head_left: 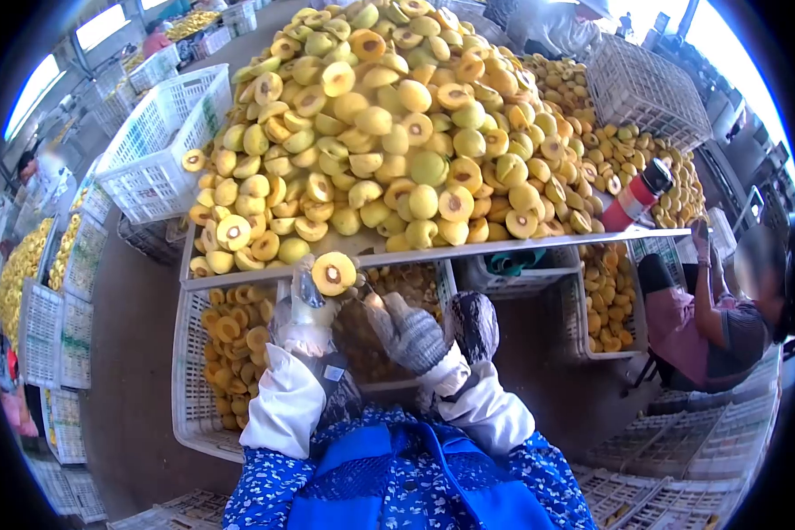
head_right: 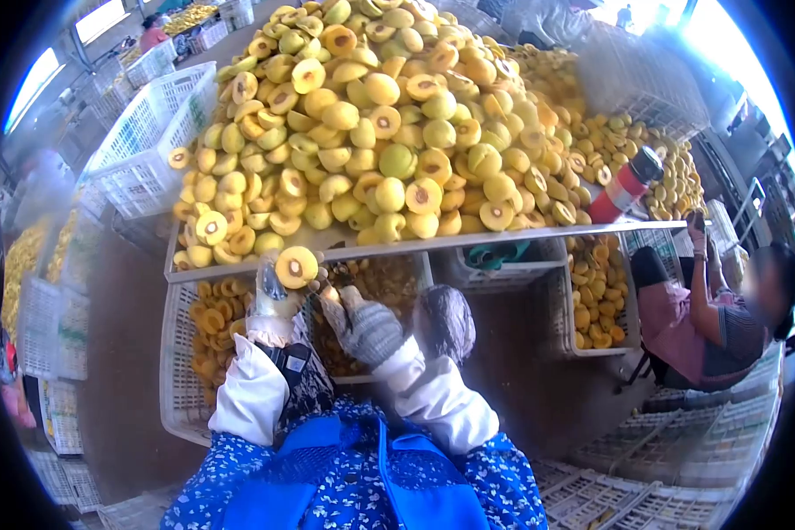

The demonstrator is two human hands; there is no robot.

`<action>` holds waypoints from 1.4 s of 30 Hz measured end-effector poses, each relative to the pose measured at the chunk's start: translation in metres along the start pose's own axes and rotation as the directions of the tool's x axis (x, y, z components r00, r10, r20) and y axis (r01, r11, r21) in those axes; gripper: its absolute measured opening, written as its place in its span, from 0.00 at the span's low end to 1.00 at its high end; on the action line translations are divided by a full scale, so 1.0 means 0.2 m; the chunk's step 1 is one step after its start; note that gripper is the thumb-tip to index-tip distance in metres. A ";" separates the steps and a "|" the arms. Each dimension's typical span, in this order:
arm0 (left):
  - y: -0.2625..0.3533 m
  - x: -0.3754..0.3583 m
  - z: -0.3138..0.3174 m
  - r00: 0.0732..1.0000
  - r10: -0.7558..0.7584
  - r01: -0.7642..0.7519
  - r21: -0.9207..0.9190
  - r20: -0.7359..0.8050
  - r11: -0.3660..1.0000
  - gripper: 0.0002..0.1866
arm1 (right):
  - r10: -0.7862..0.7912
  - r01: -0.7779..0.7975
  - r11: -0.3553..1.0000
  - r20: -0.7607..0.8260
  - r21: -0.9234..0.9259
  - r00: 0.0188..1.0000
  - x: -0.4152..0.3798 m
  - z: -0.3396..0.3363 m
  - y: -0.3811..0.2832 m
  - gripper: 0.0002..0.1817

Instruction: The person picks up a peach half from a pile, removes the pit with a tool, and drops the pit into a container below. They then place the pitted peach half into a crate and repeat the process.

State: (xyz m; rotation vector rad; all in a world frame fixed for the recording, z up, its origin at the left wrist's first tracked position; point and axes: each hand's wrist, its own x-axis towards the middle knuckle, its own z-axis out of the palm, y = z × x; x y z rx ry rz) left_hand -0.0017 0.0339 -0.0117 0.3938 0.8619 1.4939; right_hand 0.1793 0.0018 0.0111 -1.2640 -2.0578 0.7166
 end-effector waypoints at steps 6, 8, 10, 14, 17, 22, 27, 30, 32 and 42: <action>-0.04 -0.20 0.17 0.870 0.415 -0.480 0.657 0.268 0.581 0.13 | 0.037 -0.031 0.993 0.046 -0.110 0.998 0.04 0.05 0.06 0.16; -0.07 -0.21 0.17 0.871 0.422 -0.481 0.603 0.250 0.636 0.14 | 0.089 -0.081 0.990 0.066 -0.117 0.994 0.04 0.08 0.08 0.21; -0.12 -0.17 0.13 0.918 0.360 -0.397 0.417 0.168 0.817 0.17 | 0.116 -0.107 0.990 0.091 -0.097 0.989 0.04 0.11 0.10 0.21; -0.17 -0.14 0.08 0.923 0.368 -0.373 0.478 0.108 0.795 0.19 | 0.144 -0.128 0.985 0.145 -0.112 0.979 0.00 0.23 0.18 0.21; -0.26 -0.08 0.01 0.941 0.338 -0.315 0.325 -0.014 0.892 0.21 | 0.086 -0.046 0.985 0.239 -0.169 0.967 -0.02 0.18 0.15 0.17; -0.24 -0.12 0.10 0.944 0.311 -0.245 0.400 -0.108 0.883 0.21 | 0.044 -0.033 0.998 0.226 -0.050 0.973 -0.03 0.18 0.18 0.14; -0.25 -0.05 0.08 0.948 0.311 -0.249 0.451 -0.068 0.857 0.18 | -0.140 0.129 0.943 0.013 0.307 0.990 -0.04 0.21 0.20 0.15; -0.17 -0.02 0.04 0.997 0.078 -0.077 0.479 0.017 0.875 0.16 | 0.083 -0.156 0.926 0.219 0.345 0.972 -0.01 0.12 0.22 0.15; -0.17 0.02 0.00 0.999 0.015 -0.040 0.625 0.046 0.780 0.18 | 0.023 -0.144 0.919 0.314 0.368 0.949 0.00 0.07 0.24 0.15; -0.28 -0.06 0.07 0.931 0.362 -0.297 0.475 -0.049 0.828 0.24 | 0.016 -0.052 0.935 0.107 0.350 0.994 -0.10 0.32 0.26 0.15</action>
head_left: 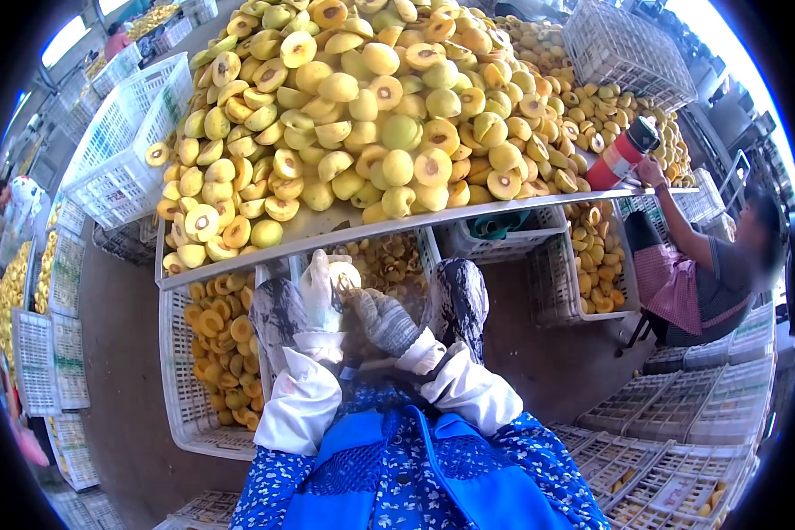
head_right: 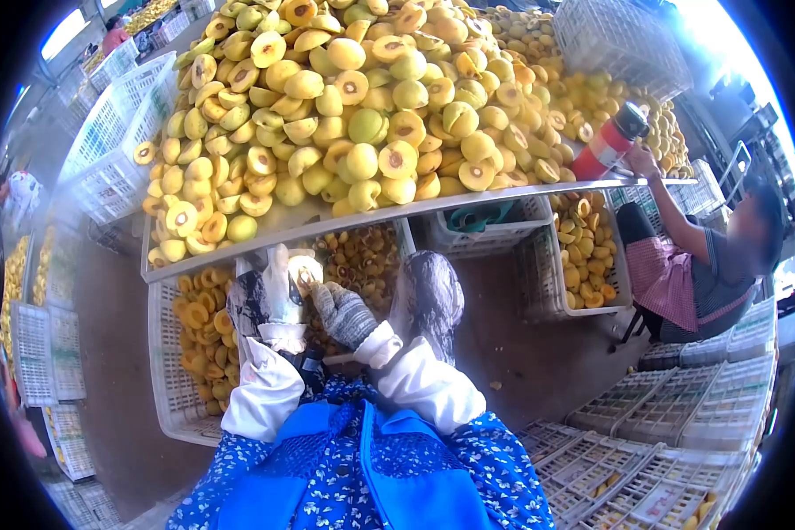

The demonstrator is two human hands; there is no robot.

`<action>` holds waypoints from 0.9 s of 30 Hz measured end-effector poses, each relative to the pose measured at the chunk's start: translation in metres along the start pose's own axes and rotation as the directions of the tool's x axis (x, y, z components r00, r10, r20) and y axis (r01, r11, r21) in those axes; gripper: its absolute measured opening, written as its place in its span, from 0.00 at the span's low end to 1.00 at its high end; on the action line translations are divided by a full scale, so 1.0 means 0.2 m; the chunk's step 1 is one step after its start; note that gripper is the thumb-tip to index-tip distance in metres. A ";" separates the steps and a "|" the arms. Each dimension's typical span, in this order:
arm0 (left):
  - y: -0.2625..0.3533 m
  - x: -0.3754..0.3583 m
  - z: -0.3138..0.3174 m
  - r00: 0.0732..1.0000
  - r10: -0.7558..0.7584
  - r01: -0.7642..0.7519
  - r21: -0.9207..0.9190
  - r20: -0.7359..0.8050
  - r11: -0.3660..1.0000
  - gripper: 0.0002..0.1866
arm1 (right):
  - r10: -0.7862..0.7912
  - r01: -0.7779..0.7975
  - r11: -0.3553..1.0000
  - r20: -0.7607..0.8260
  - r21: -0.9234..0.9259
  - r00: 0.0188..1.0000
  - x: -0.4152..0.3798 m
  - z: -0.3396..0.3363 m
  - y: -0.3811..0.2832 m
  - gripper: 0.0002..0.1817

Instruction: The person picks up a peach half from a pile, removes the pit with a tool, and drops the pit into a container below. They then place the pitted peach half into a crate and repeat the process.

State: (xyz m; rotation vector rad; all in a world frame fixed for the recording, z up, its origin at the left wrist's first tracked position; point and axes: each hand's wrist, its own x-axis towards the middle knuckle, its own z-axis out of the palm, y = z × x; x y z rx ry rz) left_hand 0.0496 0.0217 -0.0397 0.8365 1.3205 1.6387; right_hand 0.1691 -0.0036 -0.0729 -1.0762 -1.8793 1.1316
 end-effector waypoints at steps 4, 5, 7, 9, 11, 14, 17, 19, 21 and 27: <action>0.08 0.01 -0.01 0.958 -0.252 0.261 -0.050 0.140 0.964 0.26 | 0.012 -0.004 0.981 0.041 -0.195 0.999 -0.01 -0.08 -0.01 0.16; 0.09 0.02 -0.02 0.941 -0.284 0.293 -0.020 0.181 0.956 0.27 | -0.019 0.035 0.979 0.081 -0.200 0.997 -0.02 -0.12 -0.02 0.17; 0.08 0.07 -0.05 0.865 -0.351 0.306 0.178 0.358 0.935 0.27 | -0.098 0.087 0.964 0.033 0.252 0.995 -0.02 -0.11 -0.03 0.22; 0.06 0.07 -0.06 0.862 -0.299 0.210 0.249 0.410 0.946 0.26 | 0.380 -0.501 0.724 0.331 0.475 0.864 0.01 -0.12 0.04 0.22; 0.00 -0.03 -0.01 0.949 -0.253 0.287 -0.181 0.189 0.941 0.23 | 0.451 -0.648 0.606 0.471 0.462 0.758 0.02 -0.11 0.05 0.18; -0.05 -0.06 -0.03 0.979 -0.195 0.206 -0.300 0.066 0.932 0.12 | 0.340 -0.515 0.786 0.456 0.343 0.823 0.02 -0.13 -0.06 0.18; -0.01 -0.07 -0.11 0.955 -0.137 0.128 0.051 0.263 0.990 0.08 | 0.327 -0.628 0.719 0.652 0.299 0.685 0.01 -0.17 -0.04 0.21; 0.08 -0.10 -0.10 0.907 -0.216 0.209 0.058 0.361 0.976 0.08 | 0.116 -0.403 0.743 0.491 0.534 0.864 -0.03 -0.17 -0.01 0.26; 0.09 -0.12 -0.09 0.854 -0.269 0.405 -0.245 0.444 0.881 0.11 | 0.171 -0.464 0.595 0.461 0.657 0.871 -0.12 -0.17 -0.07 0.27; 0.01 -0.17 -0.13 0.925 -0.338 0.364 -0.657 0.172 0.660 0.19 | 0.298 -0.562 0.015 0.533 0.827 0.792 -0.17 -0.02 -0.27 0.25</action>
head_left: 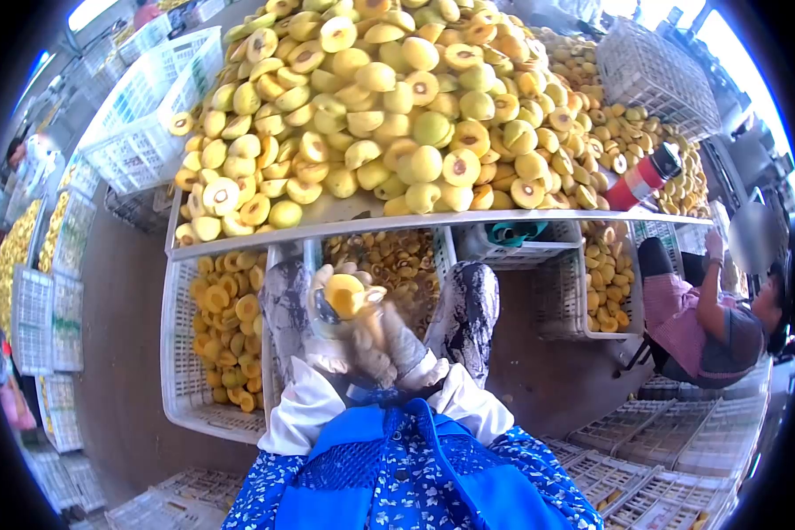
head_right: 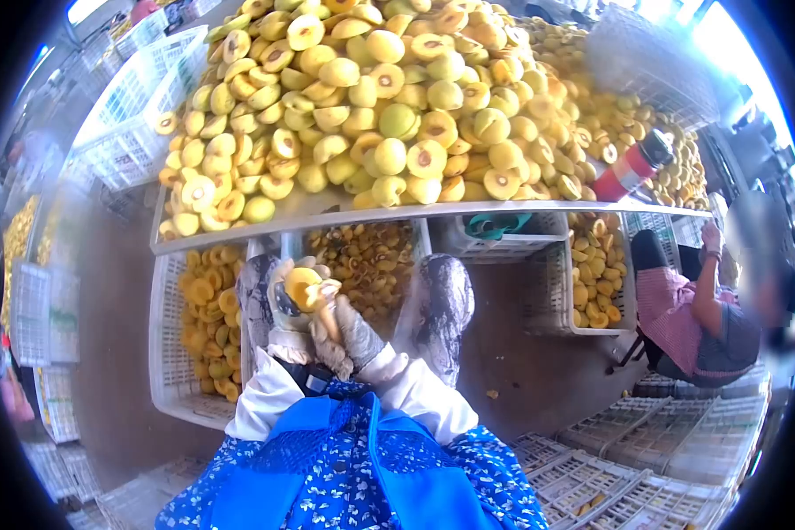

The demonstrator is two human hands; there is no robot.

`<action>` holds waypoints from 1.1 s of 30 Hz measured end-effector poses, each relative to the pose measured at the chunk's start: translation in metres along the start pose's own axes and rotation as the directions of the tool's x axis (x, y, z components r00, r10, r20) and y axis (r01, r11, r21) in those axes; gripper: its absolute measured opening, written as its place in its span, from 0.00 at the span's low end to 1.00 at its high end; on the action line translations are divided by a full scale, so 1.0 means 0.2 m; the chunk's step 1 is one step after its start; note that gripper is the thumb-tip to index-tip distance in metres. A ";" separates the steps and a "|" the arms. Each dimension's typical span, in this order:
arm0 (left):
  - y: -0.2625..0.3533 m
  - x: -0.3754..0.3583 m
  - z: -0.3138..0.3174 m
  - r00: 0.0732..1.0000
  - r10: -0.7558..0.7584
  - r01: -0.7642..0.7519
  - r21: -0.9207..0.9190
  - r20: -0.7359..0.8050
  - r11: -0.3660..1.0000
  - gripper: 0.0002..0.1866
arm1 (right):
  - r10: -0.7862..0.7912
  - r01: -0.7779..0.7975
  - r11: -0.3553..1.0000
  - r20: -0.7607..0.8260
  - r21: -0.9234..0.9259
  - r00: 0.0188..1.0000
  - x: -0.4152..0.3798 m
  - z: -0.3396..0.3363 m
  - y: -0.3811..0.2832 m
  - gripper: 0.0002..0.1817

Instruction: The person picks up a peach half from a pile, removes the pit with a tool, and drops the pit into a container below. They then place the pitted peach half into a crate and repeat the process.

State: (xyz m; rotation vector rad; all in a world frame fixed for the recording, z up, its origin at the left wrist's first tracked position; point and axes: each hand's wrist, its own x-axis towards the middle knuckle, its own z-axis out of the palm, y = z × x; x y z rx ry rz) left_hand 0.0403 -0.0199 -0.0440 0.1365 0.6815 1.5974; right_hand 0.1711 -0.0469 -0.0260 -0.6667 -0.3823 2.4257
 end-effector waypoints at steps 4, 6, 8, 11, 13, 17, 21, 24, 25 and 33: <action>0.40 -0.02 -0.22 0.802 0.566 -0.340 0.631 -0.193 0.698 0.09 | 0.072 -0.082 0.996 -0.206 -0.041 0.976 0.25 -0.26 0.04 0.29; 0.64 0.04 -0.38 0.591 0.755 -0.203 0.958 0.285 -0.203 0.11 | 0.103 -0.104 0.994 -0.285 0.011 0.953 0.28 -0.50 0.15 0.31; 0.77 0.09 -0.17 0.524 0.656 -0.128 0.812 0.543 -0.569 0.18 | 0.098 -0.109 0.992 -0.162 -0.065 0.982 0.20 -0.38 0.07 0.32; 0.77 0.44 0.14 0.491 0.485 -0.203 0.636 0.724 -0.744 0.23 | 0.102 -0.138 0.985 -0.300 -0.101 0.948 0.32 -0.45 0.10 0.31; 0.69 0.63 0.33 0.872 0.325 -0.043 0.721 0.365 -0.692 0.26 | 0.050 -0.104 0.984 -0.331 -0.147 0.942 0.35 -0.48 0.10 0.30; 0.50 1.13 0.30 0.868 0.416 0.092 0.734 0.273 -0.673 0.27 | 0.071 -0.184 0.960 -0.450 -0.213 0.890 0.30 -0.33 -0.02 0.27; 0.42 1.15 0.34 0.797 0.501 0.143 0.701 0.337 -0.699 0.26 | 0.078 -0.202 0.952 -0.456 -0.230 0.887 0.27 -0.34 -0.06 0.19; 0.42 1.04 0.36 0.765 0.393 -0.006 0.617 0.509 -0.787 0.25 | -0.308 0.073 0.789 -0.289 -0.611 0.906 0.23 -0.30 -0.05 0.14; 0.41 0.98 0.38 0.766 0.444 -0.078 0.753 0.465 -0.653 0.24 | -0.509 0.177 0.513 -0.131 -0.840 0.851 0.22 -0.33 -0.05 0.13; 0.33 0.48 0.17 0.976 0.071 -0.138 0.339 0.204 0.931 0.20 | -0.619 0.046 0.243 -0.119 -0.969 0.776 0.17 -0.33 -0.12 0.12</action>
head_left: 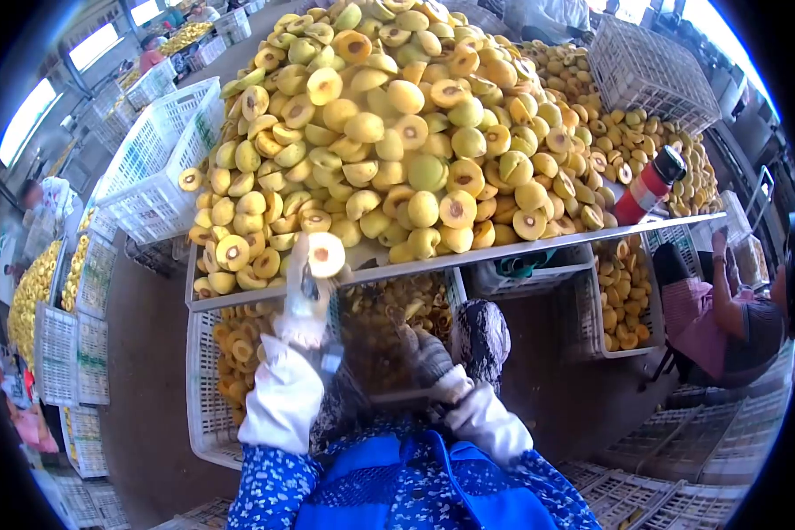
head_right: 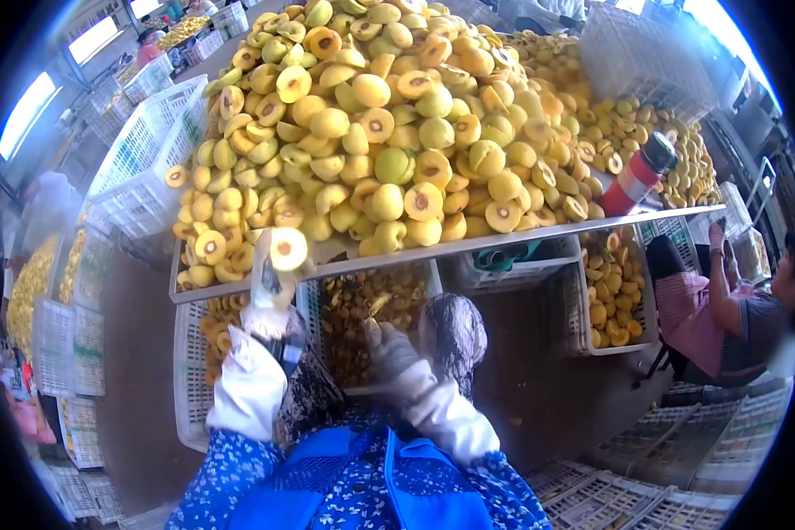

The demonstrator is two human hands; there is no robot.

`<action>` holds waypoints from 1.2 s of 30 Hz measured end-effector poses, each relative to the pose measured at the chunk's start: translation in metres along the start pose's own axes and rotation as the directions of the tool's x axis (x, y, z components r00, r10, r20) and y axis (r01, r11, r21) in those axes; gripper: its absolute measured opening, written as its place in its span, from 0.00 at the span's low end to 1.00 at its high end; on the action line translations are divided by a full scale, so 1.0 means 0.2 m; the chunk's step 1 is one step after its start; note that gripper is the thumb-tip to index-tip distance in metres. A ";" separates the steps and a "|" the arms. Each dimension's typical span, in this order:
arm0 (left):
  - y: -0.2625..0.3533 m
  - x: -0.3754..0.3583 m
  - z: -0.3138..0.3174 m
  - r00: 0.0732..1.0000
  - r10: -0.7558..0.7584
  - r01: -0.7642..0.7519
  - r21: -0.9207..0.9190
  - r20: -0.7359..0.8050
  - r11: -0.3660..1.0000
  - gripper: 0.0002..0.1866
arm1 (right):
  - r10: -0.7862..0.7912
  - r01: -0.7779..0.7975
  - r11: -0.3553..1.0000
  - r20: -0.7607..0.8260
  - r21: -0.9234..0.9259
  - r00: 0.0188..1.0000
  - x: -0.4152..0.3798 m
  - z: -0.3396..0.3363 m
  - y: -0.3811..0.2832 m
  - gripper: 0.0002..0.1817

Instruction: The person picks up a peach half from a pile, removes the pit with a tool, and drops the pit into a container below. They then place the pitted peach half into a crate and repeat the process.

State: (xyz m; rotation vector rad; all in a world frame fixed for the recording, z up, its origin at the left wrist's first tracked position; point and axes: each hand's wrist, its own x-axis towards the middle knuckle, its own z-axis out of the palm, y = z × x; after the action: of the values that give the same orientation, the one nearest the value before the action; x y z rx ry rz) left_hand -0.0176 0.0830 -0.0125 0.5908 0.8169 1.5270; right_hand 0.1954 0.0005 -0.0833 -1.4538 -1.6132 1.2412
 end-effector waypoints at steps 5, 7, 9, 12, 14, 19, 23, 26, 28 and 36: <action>-0.11 -0.27 -0.01 0.999 -0.009 0.012 0.089 -0.035 0.996 0.25 | -0.493 0.471 0.866 -0.127 -0.166 0.861 -0.02 -0.04 -0.07 0.13; -0.13 -0.35 0.05 0.998 0.064 -0.060 0.228 -0.007 0.972 0.23 | -0.498 0.484 0.866 -0.131 -0.121 0.858 -0.03 -0.04 -0.18 0.13; -0.15 -0.37 0.10 0.990 0.135 -0.142 0.354 0.046 0.924 0.21 | -0.367 0.356 0.912 -0.013 -0.205 0.930 -0.01 -0.05 -0.21 0.16; -0.26 -0.36 0.14 0.985 0.161 -0.170 0.334 0.056 0.927 0.19 | -0.207 0.214 0.928 0.055 -0.306 0.977 0.00 -0.02 -0.26 0.19; -0.30 -0.38 0.14 0.999 0.014 -0.013 0.036 -0.038 0.999 0.22 | -0.188 0.217 0.913 0.115 -0.345 0.975 0.00 0.01 -0.23 0.22; -0.24 -0.46 0.30 0.968 -0.068 0.062 -0.035 -0.243 0.997 0.25 | -0.066 0.128 0.906 0.165 -0.404 0.984 -0.02 0.08 -0.19 0.21; -0.27 -0.46 0.30 0.941 -0.109 0.086 -0.086 -0.319 0.993 0.25 | -0.042 0.101 0.931 0.170 -0.350 0.984 -0.08 -0.03 -0.34 0.23; -0.30 -0.46 0.29 0.930 -0.108 0.072 -0.112 -0.352 0.991 0.26 | -0.154 0.214 0.912 0.191 -0.351 0.969 -0.03 0.04 -0.12 0.25; -0.31 -0.45 0.27 0.939 -0.066 0.032 -0.104 -0.338 0.994 0.26 | -0.078 0.167 0.910 0.237 -0.379 0.968 -0.05 -0.05 -0.22 0.20; -0.20 -0.52 0.41 0.919 -0.101 0.090 -0.047 -0.381 0.995 0.27 | -0.297 0.334 0.851 0.152 -0.405 0.943 -0.09 0.02 -0.18 0.16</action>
State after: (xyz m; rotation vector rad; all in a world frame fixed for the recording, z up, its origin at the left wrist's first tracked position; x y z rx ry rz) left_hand 0.0832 -0.0063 0.0172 0.2248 1.1033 1.5839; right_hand 0.1812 -0.0169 -0.0483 -1.3139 -2.1824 0.7983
